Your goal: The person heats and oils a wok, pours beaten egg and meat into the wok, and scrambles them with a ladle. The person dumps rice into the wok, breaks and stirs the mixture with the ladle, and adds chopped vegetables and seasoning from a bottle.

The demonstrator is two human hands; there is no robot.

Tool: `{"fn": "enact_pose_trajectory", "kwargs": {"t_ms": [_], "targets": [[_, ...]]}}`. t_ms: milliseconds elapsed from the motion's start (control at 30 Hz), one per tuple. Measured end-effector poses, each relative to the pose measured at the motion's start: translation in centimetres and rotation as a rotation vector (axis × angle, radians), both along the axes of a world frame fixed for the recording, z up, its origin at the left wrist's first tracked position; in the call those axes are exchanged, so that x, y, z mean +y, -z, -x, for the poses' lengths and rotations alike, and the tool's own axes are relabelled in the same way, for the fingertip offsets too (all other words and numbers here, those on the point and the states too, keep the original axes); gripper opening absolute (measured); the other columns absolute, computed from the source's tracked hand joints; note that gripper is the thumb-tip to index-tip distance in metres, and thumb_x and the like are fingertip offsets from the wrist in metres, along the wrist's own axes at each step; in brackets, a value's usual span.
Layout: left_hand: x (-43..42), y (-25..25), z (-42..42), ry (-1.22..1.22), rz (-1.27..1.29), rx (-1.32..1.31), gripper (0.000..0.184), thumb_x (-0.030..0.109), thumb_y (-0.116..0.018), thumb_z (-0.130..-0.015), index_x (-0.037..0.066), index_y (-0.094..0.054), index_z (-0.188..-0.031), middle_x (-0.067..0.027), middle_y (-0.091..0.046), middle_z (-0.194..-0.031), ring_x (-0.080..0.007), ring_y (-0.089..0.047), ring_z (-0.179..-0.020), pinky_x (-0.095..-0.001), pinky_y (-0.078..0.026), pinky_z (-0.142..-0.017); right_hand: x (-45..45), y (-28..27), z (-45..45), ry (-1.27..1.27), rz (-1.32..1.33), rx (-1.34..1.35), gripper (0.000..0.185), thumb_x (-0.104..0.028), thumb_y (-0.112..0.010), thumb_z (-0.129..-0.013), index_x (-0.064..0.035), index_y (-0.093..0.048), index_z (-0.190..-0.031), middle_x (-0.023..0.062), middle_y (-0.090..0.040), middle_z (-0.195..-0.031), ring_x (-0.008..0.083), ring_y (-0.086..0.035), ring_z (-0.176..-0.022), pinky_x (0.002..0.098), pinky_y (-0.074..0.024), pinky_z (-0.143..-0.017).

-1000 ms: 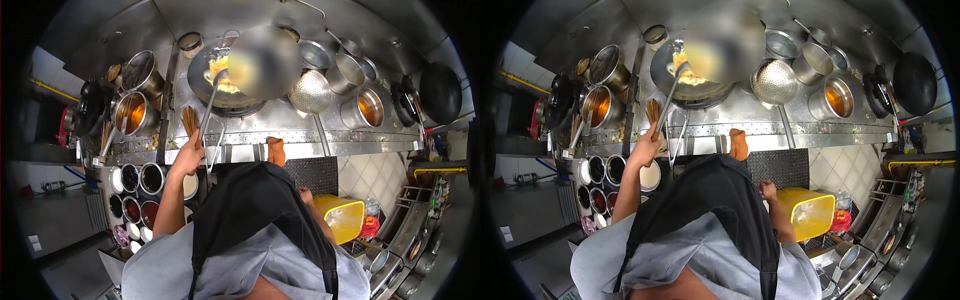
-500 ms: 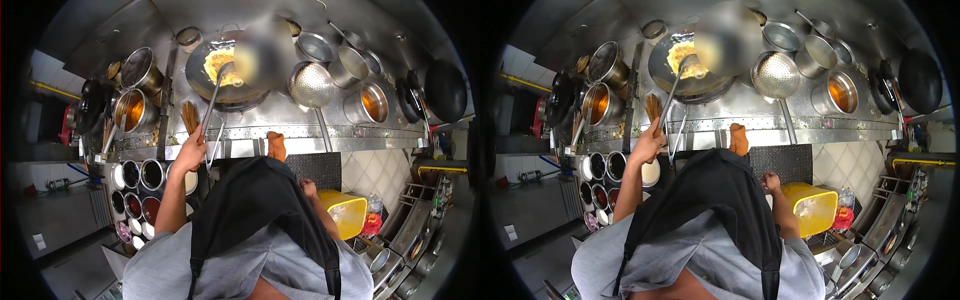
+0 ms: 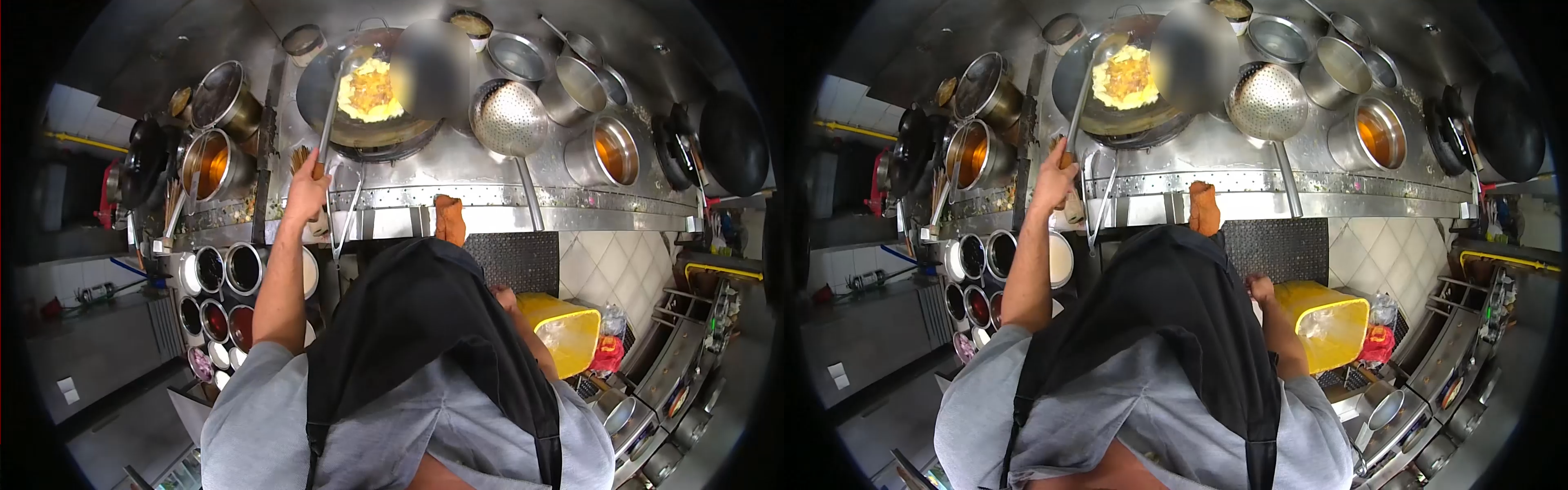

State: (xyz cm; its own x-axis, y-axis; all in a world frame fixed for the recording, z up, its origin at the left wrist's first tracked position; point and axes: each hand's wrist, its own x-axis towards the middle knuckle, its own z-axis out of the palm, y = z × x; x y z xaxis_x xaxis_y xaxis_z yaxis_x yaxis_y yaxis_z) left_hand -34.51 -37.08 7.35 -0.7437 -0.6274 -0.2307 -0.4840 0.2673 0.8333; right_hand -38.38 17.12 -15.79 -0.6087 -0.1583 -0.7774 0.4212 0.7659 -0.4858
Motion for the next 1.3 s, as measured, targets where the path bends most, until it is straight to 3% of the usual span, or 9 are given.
{"fn": "enact_pose_trajectory", "kwargs": {"t_ms": [100,167,400,833,933,1033,1100,1167,1300], "targets": [[-1.1,1.2,-0.9,-0.031,-0.034,0.031,0.066,0.007,-0.061,-0.092,0.009,-0.037,-0.153,-0.0011,-0.055,-0.070,-0.0096,-0.048,-0.049,-0.0282,-0.038,-0.042,1.5,3.3,0.0,-0.065,0.085,0.023,0.023,-0.017,-0.054,-0.092,-0.0051,-0.066,-0.108,0.0056,-0.067,-0.084,0.0164,-0.062,-0.067,0.0323,-0.0523,-0.056],[-0.3,0.2,-1.4,-0.069,-0.063,-0.009,0.066,0.006,-0.063,-0.091,0.005,-0.037,-0.152,-0.0057,-0.061,-0.077,-0.0114,-0.050,-0.049,-0.0295,-0.042,-0.046,2.7,5.9,-0.1,-0.150,0.111,0.045,0.023,-0.017,-0.054,-0.093,-0.0054,-0.066,-0.108,0.0052,-0.068,-0.084,0.0159,-0.062,-0.068,0.0318,-0.0519,-0.055],[1.4,-0.4,-4.1,-0.140,-0.222,0.024,0.069,0.006,-0.061,-0.093,0.004,-0.030,-0.155,-0.0031,-0.057,-0.072,-0.0095,-0.048,-0.049,-0.0287,-0.038,-0.043,-1.2,-0.2,2.0,-0.026,-0.036,-0.088,0.024,-0.021,-0.055,-0.095,-0.0072,-0.063,-0.113,0.0043,-0.068,-0.086,0.0148,-0.063,-0.068,0.0321,-0.0522,-0.058],[2.9,-2.3,-7.2,0.093,-0.315,-0.048,0.067,0.004,-0.059,-0.092,0.003,-0.032,-0.154,-0.0027,-0.057,-0.075,-0.0098,-0.049,-0.051,-0.0274,-0.042,-0.048,-2.1,0.6,1.2,-0.004,-0.015,-0.045,0.024,-0.022,-0.057,-0.095,-0.0068,-0.065,-0.112,0.0061,-0.069,-0.087,0.0162,-0.064,-0.072,0.0338,-0.0513,-0.057],[1.3,-0.5,-4.2,0.153,-0.307,-0.079,0.068,0.008,-0.061,-0.092,0.006,-0.034,-0.154,-0.0019,-0.055,-0.073,-0.0088,-0.047,-0.050,-0.0279,-0.041,-0.046,1.1,7.5,0.1,-0.183,0.025,0.131,0.026,-0.023,-0.057,-0.095,-0.0069,-0.067,-0.114,0.0063,-0.069,-0.087,0.0155,-0.064,-0.072,0.0326,-0.0507,-0.056],[-1.2,4.5,-1.2,0.164,-0.173,-0.101,0.069,0.009,-0.061,-0.091,0.006,-0.033,-0.154,-0.0108,-0.063,-0.078,-0.0205,-0.059,-0.057,-0.0342,-0.049,-0.055,0.5,7.2,-0.7,0.078,0.056,-0.025,0.026,-0.022,-0.057,-0.096,-0.0071,-0.067,-0.114,0.0052,-0.069,-0.087,0.0139,-0.063,-0.069,0.0312,-0.0494,-0.054],[-1.1,7.4,-1.2,0.172,0.163,-0.021,0.069,0.010,-0.060,-0.091,0.005,-0.032,-0.154,-0.0185,-0.067,-0.086,-0.0310,-0.064,-0.070,-0.0381,-0.051,-0.067,0.6,5.8,-0.5,-0.071,0.071,0.021,0.025,-0.022,-0.057,-0.095,-0.0070,-0.067,-0.114,0.0048,-0.069,-0.087,0.0134,-0.063,-0.068,0.0308,-0.0489,-0.053],[1.1,4.0,-1.5,0.141,0.197,-0.103,0.069,0.010,-0.058,-0.090,0.003,-0.030,-0.153,-0.0289,-0.067,-0.102,-0.0449,-0.064,-0.099,-0.0417,-0.049,-0.088,0.4,4.1,-0.1,-0.027,0.092,0.023,0.025,-0.021,-0.057,-0.095,-0.0071,-0.067,-0.114,0.0046,-0.069,-0.086,0.0134,-0.063,-0.068,0.0307,-0.0487,-0.053],[3.9,-2.1,-3.9,0.108,-0.182,-0.202,0.071,0.010,-0.059,-0.091,0.005,-0.029,-0.155,-0.0130,-0.062,-0.077,-0.0204,-0.059,-0.057,-0.0364,-0.047,-0.048,-0.4,2.2,-1.8,0.231,0.117,-0.029,0.024,-0.021,-0.057,-0.096,-0.0075,-0.066,-0.113,0.0044,-0.068,-0.085,0.0139,-0.063,-0.068,0.0303,-0.0484,-0.052]]}}
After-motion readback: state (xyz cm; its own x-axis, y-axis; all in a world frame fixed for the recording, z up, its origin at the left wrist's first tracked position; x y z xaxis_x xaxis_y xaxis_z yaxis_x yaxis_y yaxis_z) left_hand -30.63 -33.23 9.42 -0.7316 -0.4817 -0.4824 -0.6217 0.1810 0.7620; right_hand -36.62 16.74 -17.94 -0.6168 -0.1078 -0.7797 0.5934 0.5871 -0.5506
